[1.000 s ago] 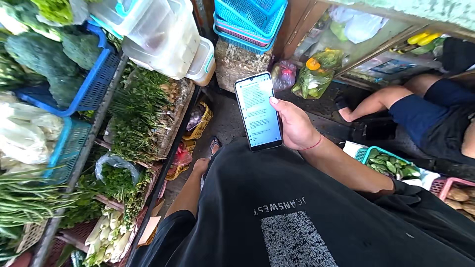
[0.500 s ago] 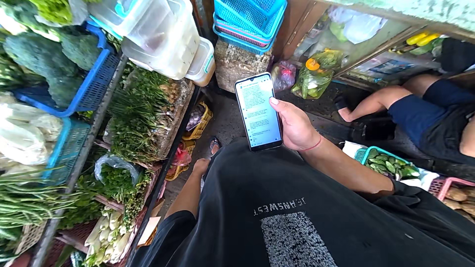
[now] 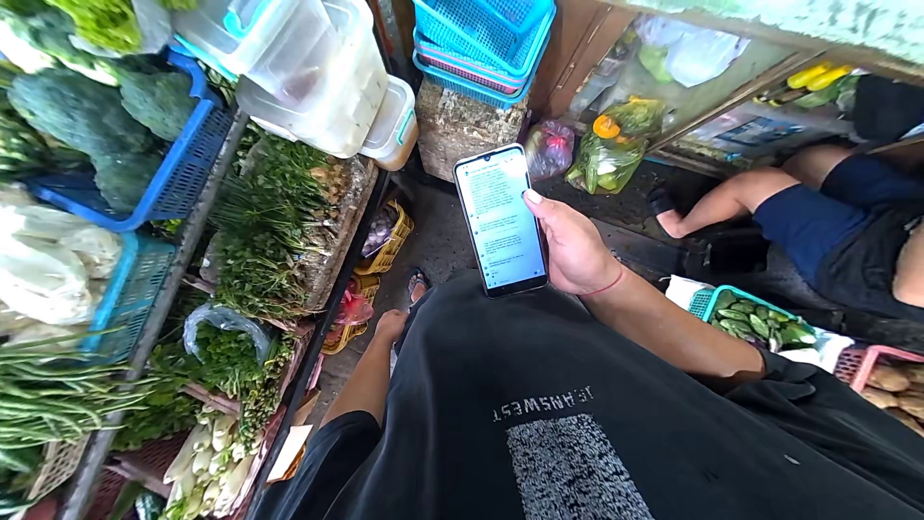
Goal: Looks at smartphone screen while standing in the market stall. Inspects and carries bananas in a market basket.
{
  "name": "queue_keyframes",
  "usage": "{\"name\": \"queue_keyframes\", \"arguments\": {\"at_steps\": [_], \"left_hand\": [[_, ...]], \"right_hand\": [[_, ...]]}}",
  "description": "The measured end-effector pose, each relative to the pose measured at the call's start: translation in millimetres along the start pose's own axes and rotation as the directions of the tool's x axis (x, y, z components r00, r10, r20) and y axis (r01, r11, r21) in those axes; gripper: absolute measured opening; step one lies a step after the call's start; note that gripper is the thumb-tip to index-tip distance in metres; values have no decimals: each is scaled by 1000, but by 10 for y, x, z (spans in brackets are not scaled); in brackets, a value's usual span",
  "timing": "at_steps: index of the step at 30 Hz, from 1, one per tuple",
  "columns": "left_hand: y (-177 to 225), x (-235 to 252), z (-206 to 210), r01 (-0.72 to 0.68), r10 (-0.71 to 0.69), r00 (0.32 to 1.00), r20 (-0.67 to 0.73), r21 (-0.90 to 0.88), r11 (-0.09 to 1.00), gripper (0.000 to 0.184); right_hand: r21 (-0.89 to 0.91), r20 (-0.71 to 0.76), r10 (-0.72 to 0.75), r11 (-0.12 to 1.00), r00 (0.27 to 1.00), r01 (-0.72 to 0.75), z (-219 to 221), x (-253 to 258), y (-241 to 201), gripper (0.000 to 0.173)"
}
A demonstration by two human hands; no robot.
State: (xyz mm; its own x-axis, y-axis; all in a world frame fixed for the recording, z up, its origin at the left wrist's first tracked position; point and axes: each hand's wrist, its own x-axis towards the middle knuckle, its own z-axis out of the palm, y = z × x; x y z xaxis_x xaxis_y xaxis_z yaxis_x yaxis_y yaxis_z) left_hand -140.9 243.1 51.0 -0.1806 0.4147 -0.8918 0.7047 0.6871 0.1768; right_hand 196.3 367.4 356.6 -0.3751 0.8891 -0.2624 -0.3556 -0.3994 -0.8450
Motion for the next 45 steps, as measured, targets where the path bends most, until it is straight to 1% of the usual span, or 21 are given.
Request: {"name": "queue_keyframes", "arguments": {"at_steps": [4, 7, 11, 14, 17, 19, 27, 32, 38, 41, 45], "left_hand": [[-21, 28, 9, -1, 1, 1000, -3, -7, 1000, 49], [-155, 247, 90, 4, -4, 1000, -6, -43, 999, 51], [-192, 318, 125, 13, -13, 1000, -4, -57, 998, 51], [-180, 281, 121, 5, -6, 1000, -10, -53, 999, 52], [-3, -15, 9, -5, 5, 1000, 4, -15, 1000, 50], [27, -75, -11, -7, 7, 1000, 4, -9, 1000, 49], [-30, -8, 21, -6, 6, 1000, 3, -10, 1000, 47], [-244, 326, 154, -9, 8, 1000, -17, -69, 998, 48], [-293, 415, 197, -17, 16, 1000, -11, -64, 998, 47], [-283, 398, 195, -13, 13, 1000, -9, -67, 998, 47], [-166, 233, 128, -1, 1, 1000, 3, -57, 998, 48]], "right_hand": [[-2, 7, 6, 1000, 1000, -6, 0, -8, 1, 53], [3, 13, -3, 1000, 1000, 3, 0, -12, 6, 53], [12, 10, -1, 1000, 1000, 0, -1, -16, 11, 52], [14, 14, -3, 1000, 1000, 3, -2, -18, 20, 52], [-9, 8, 1, 1000, 1000, -1, 2, -28, 11, 53], [-15, 6, 4, 1000, 1000, -4, 4, -33, 2, 54], [-29, 13, -7, 1000, 1000, 7, 5, -35, 0, 52], [-37, 12, -10, 999, 1000, 10, 7, -31, 3, 51], [-41, 15, -1, 999, 1000, 1, 2, -35, 10, 51], [-33, 8, 1, 999, 1000, -1, 2, -36, 17, 51], [-27, 7, 6, 1000, 1000, -5, 2, -48, 19, 51]]}}
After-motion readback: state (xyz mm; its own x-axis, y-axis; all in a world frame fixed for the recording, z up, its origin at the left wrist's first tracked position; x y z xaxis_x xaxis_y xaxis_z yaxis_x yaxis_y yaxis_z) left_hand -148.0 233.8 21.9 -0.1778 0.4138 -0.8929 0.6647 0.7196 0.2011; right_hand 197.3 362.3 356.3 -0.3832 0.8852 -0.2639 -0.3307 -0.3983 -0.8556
